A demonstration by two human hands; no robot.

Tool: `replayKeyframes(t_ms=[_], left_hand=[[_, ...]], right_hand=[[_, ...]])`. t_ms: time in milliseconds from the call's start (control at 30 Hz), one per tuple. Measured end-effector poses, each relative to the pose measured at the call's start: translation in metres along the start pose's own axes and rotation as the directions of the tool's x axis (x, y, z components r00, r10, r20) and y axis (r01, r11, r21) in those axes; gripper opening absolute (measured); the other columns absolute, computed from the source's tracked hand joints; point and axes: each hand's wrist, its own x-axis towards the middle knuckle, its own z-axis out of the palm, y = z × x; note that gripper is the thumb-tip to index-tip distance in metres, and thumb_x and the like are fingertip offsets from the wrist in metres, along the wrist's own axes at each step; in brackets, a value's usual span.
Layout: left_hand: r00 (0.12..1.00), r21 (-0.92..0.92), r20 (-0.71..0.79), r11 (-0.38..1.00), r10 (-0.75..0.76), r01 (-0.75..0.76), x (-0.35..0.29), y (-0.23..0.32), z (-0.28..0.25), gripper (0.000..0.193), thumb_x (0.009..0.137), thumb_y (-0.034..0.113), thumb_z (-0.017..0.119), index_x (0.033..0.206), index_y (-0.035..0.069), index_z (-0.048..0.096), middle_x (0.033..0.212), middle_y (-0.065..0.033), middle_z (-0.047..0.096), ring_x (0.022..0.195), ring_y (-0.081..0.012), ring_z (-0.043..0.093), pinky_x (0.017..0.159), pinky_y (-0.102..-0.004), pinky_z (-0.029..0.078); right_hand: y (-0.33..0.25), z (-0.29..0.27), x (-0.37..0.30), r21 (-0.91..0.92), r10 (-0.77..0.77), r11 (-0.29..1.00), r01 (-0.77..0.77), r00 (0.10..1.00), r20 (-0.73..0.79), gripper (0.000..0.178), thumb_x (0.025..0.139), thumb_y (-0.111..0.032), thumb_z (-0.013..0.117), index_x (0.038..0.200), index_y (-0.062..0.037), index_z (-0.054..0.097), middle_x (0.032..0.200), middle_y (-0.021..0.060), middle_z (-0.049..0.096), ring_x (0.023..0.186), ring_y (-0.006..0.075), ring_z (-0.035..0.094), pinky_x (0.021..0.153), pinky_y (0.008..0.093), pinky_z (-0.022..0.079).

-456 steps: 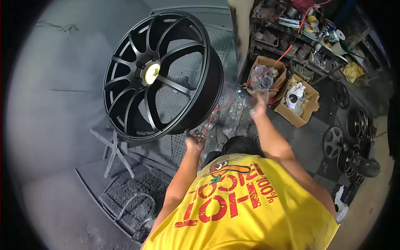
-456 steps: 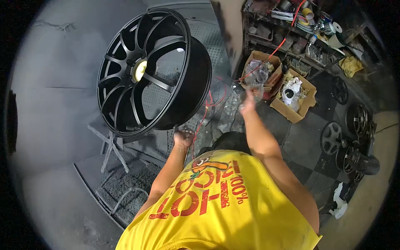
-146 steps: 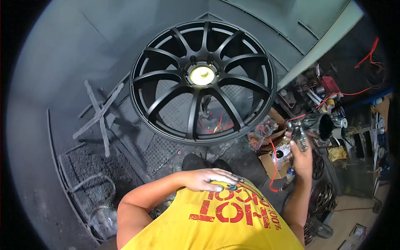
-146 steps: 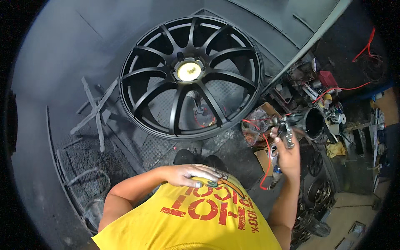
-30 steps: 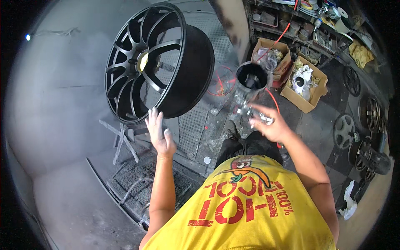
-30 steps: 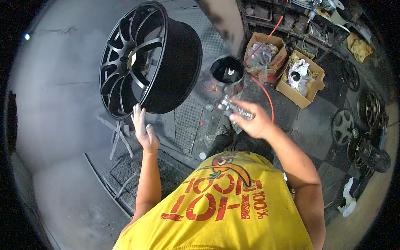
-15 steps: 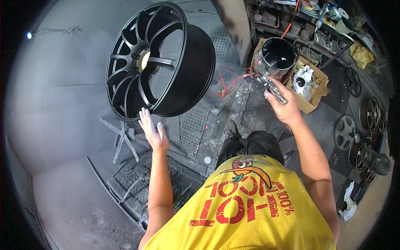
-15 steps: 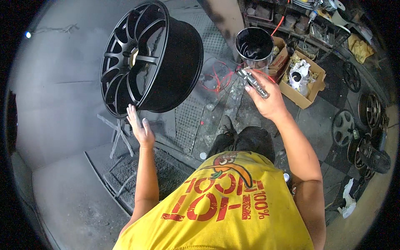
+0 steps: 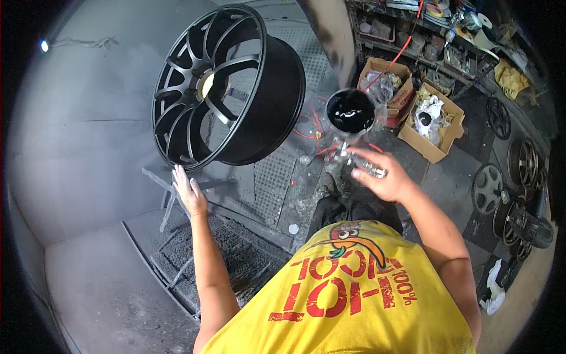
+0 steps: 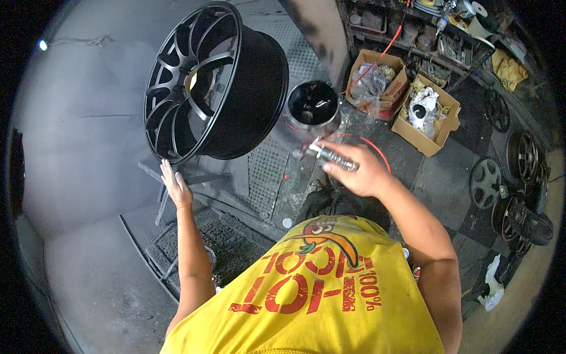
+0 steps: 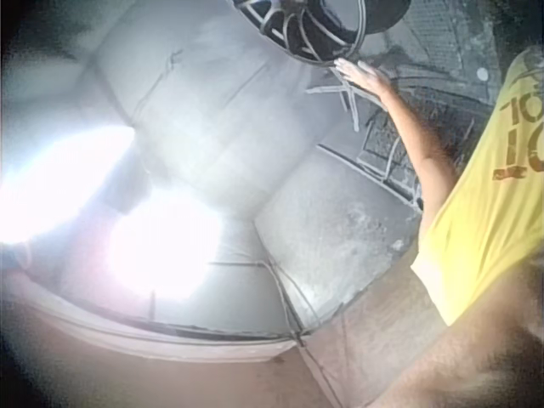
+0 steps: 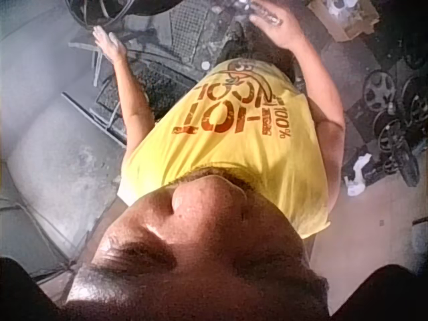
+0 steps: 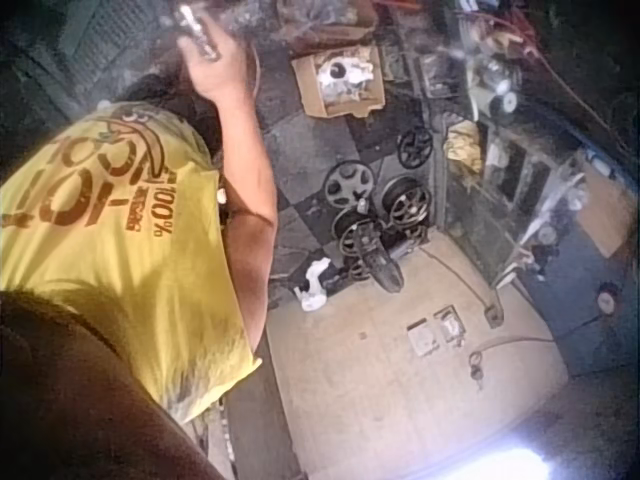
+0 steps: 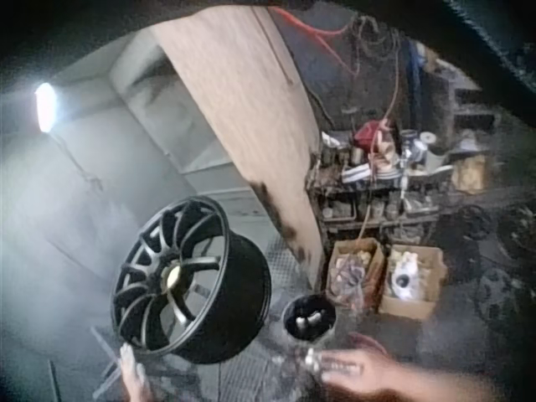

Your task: The person mounts a wheel rim onto a rotating stand inside a paint booth, spins the rim by hand, and adjusts and tests a spray gun.

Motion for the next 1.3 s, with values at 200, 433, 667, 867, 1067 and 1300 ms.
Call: replayKeyframes(t_ms=[200,433,667,867,1067,1300], left_hand=[[0.997,-0.002,0.017,0.997,-0.072,0.072,0.01,0.036,-0.005,0.054,0.1,0.018,0.04,0.152,0.004,0.033,0.16,-0.0189,0.028,0.15,-0.0369,0.02,0.12,-0.0544,0.011],[0.969,-0.253,0.044,0.941,0.243,-0.224,0.013,0.156,-0.005,0.066,0.094,0.029,0.046,0.152,0.0,0.032,0.16,-0.0221,0.026,0.15,-0.0393,0.018,0.119,-0.0569,0.006],[0.998,-0.214,-0.027,0.975,0.054,-0.059,0.034,0.17,0.01,0.061,0.098,0.027,0.042,0.152,0.001,0.032,0.161,-0.0203,0.024,0.151,-0.0347,0.018,0.12,-0.0531,0.005],[0.991,-0.11,-0.05,0.986,0.122,-0.127,0.026,0.119,0.02,0.059,0.093,0.022,0.049,0.148,0.001,0.041,0.157,-0.0181,0.035,0.148,-0.0362,0.027,0.119,-0.0547,0.011],[0.981,-0.118,-0.071,0.975,0.179,-0.186,0.028,0.074,0.019,0.054,0.101,0.031,0.041,0.145,0.0,0.045,0.154,-0.0184,0.04,0.145,-0.0361,0.032,0.119,-0.0535,0.016],[0.987,-0.021,-0.033,0.987,0.159,-0.16,0.029,0.013,0.009,0.053,0.104,0.032,0.034,0.147,0.003,0.044,0.155,-0.0183,0.037,0.147,-0.0374,0.028,0.119,-0.0532,0.016]], right_hand=[[0.022,-0.031,0.029,-0.087,-0.139,0.99,0.112,0.895,-0.424,0.043,0.091,-0.012,0.067,0.132,-0.0034,0.059,0.121,0.0123,0.068,0.113,0.0169,0.062,0.1,0.0318,0.045],[0.041,-0.015,0.023,-0.015,0.036,0.999,-0.045,0.925,-0.378,0.049,0.091,-0.017,0.069,0.137,-0.0063,0.057,0.12,0.0087,0.069,0.106,0.0136,0.063,0.096,0.0294,0.046],[0.037,0.023,-0.006,0.178,0.06,0.981,-0.077,0.993,0.103,0.049,0.09,-0.021,0.07,0.137,-0.0102,0.057,0.112,0.008,0.071,0.1,0.0149,0.066,0.091,0.0309,0.049],[0.048,-0.014,0.021,0.011,0.027,1.0,-0.025,0.968,-0.249,0.044,0.091,-0.017,0.068,0.133,-0.009,0.061,0.122,0.011,0.069,0.114,0.0182,0.064,0.101,0.0321,0.045],[0.04,-0.054,0.041,-0.043,-0.095,0.995,0.085,0.885,-0.457,0.044,0.091,-0.012,0.068,0.132,-0.0026,0.059,0.124,0.0128,0.068,0.116,0.0171,0.062,0.102,0.0319,0.044],[0.025,-0.029,0.01,0.077,0.123,0.99,-0.114,0.985,-0.122,0.048,0.092,-0.019,0.068,0.137,-0.0068,0.056,0.123,0.01,0.068,0.114,0.0164,0.062,0.099,0.0325,0.046]])
